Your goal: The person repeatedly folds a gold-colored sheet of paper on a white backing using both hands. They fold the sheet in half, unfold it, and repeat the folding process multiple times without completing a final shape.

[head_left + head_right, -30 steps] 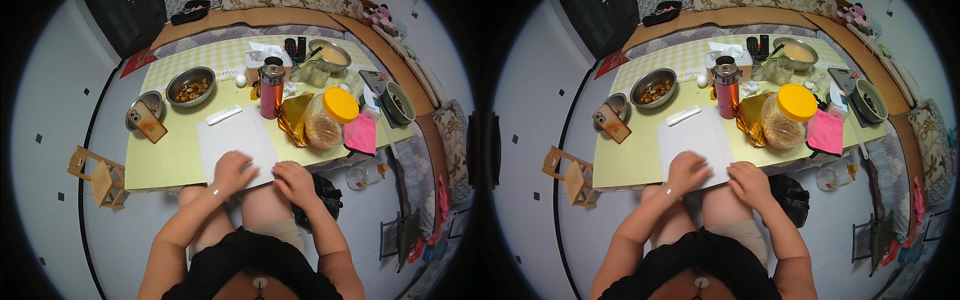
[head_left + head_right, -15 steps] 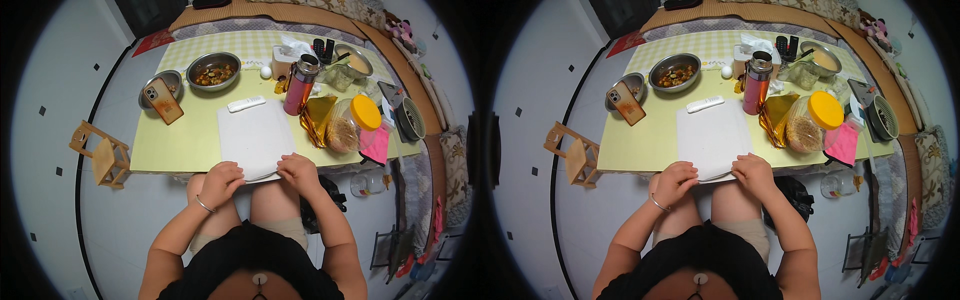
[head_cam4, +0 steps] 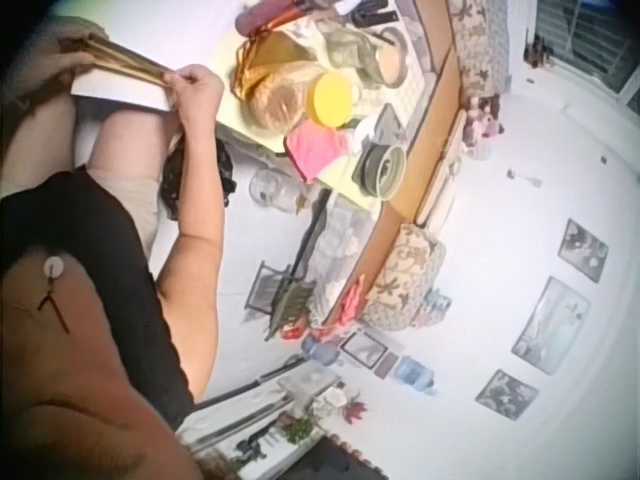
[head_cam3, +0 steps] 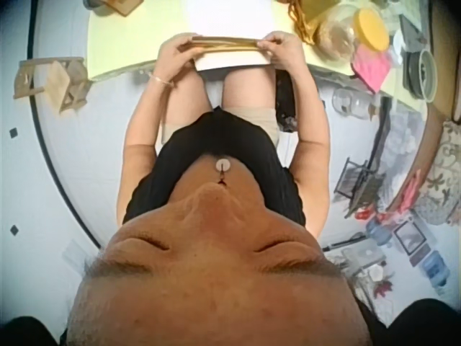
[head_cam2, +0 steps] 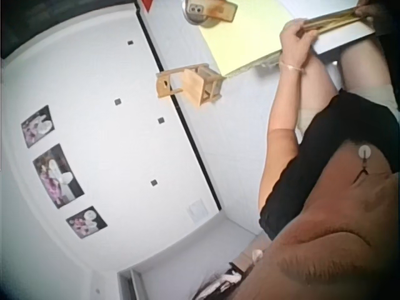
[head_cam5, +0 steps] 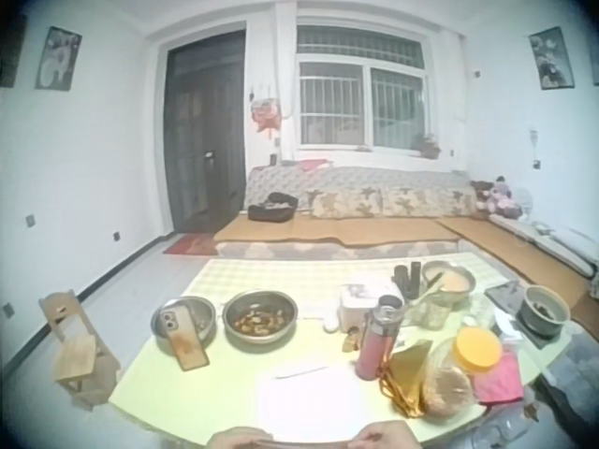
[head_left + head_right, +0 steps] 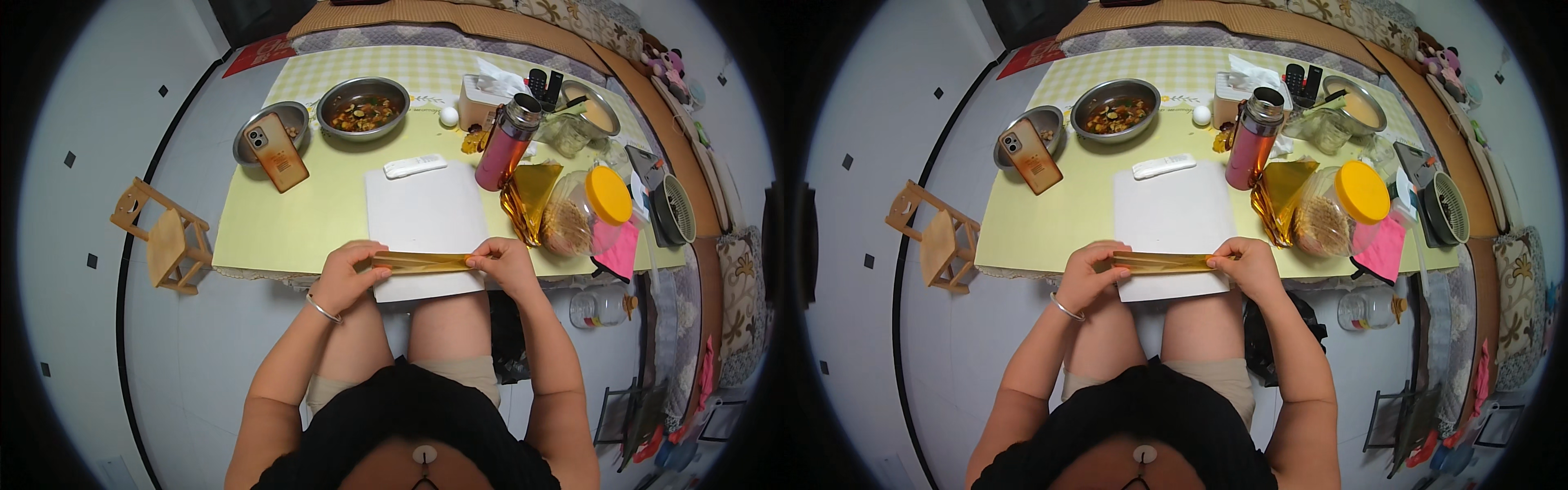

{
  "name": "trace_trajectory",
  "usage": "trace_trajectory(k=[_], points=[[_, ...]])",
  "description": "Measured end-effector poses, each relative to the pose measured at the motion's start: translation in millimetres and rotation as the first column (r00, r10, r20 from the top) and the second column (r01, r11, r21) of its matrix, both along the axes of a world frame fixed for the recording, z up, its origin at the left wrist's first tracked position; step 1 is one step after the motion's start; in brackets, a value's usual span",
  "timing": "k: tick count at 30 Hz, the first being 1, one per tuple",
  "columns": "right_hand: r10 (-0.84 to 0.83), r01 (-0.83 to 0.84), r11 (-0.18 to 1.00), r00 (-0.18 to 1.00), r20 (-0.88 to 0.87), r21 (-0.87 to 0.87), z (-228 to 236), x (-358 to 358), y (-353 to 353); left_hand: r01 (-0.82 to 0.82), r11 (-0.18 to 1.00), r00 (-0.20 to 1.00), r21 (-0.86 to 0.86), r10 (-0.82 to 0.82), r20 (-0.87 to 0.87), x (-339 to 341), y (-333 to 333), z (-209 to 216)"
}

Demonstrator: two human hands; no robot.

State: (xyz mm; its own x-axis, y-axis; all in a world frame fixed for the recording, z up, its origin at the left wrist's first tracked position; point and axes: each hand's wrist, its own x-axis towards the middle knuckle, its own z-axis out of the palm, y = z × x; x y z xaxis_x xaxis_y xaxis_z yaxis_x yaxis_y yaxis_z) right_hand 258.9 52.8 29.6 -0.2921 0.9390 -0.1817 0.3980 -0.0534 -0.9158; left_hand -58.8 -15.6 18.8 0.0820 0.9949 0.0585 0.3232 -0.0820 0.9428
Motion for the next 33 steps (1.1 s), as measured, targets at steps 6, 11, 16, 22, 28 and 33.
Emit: trace_trajectory(k=[6, 11, 16, 22, 28, 33], points=[[-0.006, 0.007, 1.0, 0.998, -0.057, 0.018, -9, -1, 7, -0.036, 0.998, 0.999, 0.056, 0.035, 0.005, -4, 11, -16], [0.003, -0.004, 1.0, 0.997, -0.08, -0.018, -7, 6, 13, -0.109, 0.994, 0.992, 0.003, 0.109, 0.058, -1, 15, -16], [0.088, -0.079, 0.996, 0.973, -0.214, 0.049, 2, 6, 14, -0.335, 0.941, 0.94, 0.038, 0.337, -0.048, 2, 20, -36], [-0.087, 0.076, 0.925, 0.996, 0.013, 0.373, -37, -8, 35, -0.454, 0.878, 0.879, 0.153, 0.47, -0.086, 16, 39, -54], [-0.349, 0.184, 0.783, 0.921, 0.175, 0.595, -45, -34, 35, -0.471, 0.86, 0.834, 0.199, 0.507, -0.218, 24, 41, -44], [-0.389, 0.167, 0.746, 0.895, 0.219, 0.645, -45, -38, 32, -0.438, 0.846, 0.813, 0.305, 0.517, -0.266, 24, 38, -43]])
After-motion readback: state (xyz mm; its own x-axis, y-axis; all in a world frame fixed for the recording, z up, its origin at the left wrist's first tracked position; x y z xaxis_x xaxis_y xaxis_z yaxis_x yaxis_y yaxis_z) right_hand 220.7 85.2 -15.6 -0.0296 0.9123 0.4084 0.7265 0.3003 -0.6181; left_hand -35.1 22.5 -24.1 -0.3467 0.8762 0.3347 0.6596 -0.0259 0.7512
